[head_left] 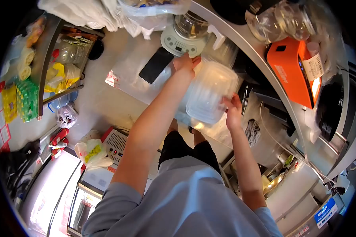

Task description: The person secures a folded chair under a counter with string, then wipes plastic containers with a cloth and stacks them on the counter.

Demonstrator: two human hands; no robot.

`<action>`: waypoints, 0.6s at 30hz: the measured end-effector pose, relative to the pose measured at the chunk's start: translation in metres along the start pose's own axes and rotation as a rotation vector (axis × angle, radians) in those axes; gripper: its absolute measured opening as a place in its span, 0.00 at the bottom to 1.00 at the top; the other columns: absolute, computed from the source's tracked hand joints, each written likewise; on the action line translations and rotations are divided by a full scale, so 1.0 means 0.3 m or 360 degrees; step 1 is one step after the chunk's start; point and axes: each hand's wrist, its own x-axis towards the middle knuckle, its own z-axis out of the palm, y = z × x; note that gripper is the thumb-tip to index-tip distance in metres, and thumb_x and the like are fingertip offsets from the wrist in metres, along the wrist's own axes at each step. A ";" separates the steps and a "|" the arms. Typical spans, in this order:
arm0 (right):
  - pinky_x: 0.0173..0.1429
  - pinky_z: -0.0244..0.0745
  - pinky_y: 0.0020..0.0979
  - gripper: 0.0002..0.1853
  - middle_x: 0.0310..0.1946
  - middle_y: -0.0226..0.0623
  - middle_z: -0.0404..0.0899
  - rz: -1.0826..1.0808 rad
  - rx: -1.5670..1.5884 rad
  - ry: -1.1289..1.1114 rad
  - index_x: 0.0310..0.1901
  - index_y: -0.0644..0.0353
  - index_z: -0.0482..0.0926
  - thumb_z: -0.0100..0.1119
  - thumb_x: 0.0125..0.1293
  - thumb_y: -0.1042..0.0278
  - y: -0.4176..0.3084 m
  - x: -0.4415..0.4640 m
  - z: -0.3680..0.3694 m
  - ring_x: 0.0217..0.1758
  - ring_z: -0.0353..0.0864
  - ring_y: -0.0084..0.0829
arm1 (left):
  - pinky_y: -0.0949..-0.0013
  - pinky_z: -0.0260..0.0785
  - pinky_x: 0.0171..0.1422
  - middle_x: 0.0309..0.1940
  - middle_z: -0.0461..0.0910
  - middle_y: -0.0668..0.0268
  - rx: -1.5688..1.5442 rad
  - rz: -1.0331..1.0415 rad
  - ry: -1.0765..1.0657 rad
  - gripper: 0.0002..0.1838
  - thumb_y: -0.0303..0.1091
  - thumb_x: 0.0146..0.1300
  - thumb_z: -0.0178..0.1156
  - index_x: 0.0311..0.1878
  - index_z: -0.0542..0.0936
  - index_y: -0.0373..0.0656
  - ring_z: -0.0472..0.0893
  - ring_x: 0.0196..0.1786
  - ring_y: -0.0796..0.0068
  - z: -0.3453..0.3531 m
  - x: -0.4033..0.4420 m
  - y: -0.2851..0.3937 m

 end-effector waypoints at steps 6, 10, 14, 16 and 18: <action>0.47 0.74 0.27 0.15 0.45 0.33 0.83 -0.0153 0.0041 0.0118 0.57 0.60 0.75 0.61 0.71 0.74 0.047 0.084 0.029 0.45 0.80 0.23 | 0.54 0.87 0.53 0.52 0.83 0.44 0.0019 -0.0008 0.0097 0.17 0.31 0.80 0.48 0.61 0.71 0.26 0.88 0.49 0.48 0.035 0.019 -0.017; 0.45 0.74 0.26 0.14 0.46 0.32 0.83 -0.0239 0.0017 0.0190 0.57 0.60 0.75 0.61 0.72 0.74 0.075 0.121 -0.002 0.46 0.80 0.22 | 0.57 0.84 0.51 0.49 0.85 0.47 0.0363 0.0115 0.0091 0.17 0.34 0.80 0.49 0.59 0.74 0.28 0.89 0.47 0.54 0.060 0.031 -0.038; 0.45 0.73 0.25 0.15 0.47 0.30 0.84 -0.0236 0.0057 0.0198 0.58 0.59 0.76 0.62 0.72 0.72 0.041 0.130 -0.019 0.46 0.81 0.21 | 0.59 0.83 0.53 0.48 0.86 0.48 0.0450 0.0205 0.0121 0.18 0.35 0.79 0.50 0.57 0.77 0.28 0.89 0.47 0.56 0.081 0.047 -0.021; 0.45 0.73 0.25 0.15 0.48 0.30 0.84 -0.0223 0.0004 0.0162 0.58 0.58 0.76 0.63 0.72 0.72 0.012 0.128 -0.020 0.46 0.81 0.21 | 0.59 0.83 0.52 0.47 0.86 0.47 0.0430 0.0227 0.0113 0.18 0.35 0.79 0.51 0.56 0.77 0.27 0.89 0.47 0.55 0.092 0.060 0.000; 0.45 0.74 0.25 0.15 0.48 0.29 0.84 -0.0253 0.0015 0.0129 0.58 0.57 0.78 0.63 0.72 0.71 0.018 0.145 -0.017 0.47 0.81 0.20 | 0.58 0.84 0.49 0.46 0.87 0.46 0.0428 0.0254 0.0099 0.18 0.34 0.78 0.52 0.56 0.76 0.25 0.90 0.44 0.55 0.116 0.063 0.024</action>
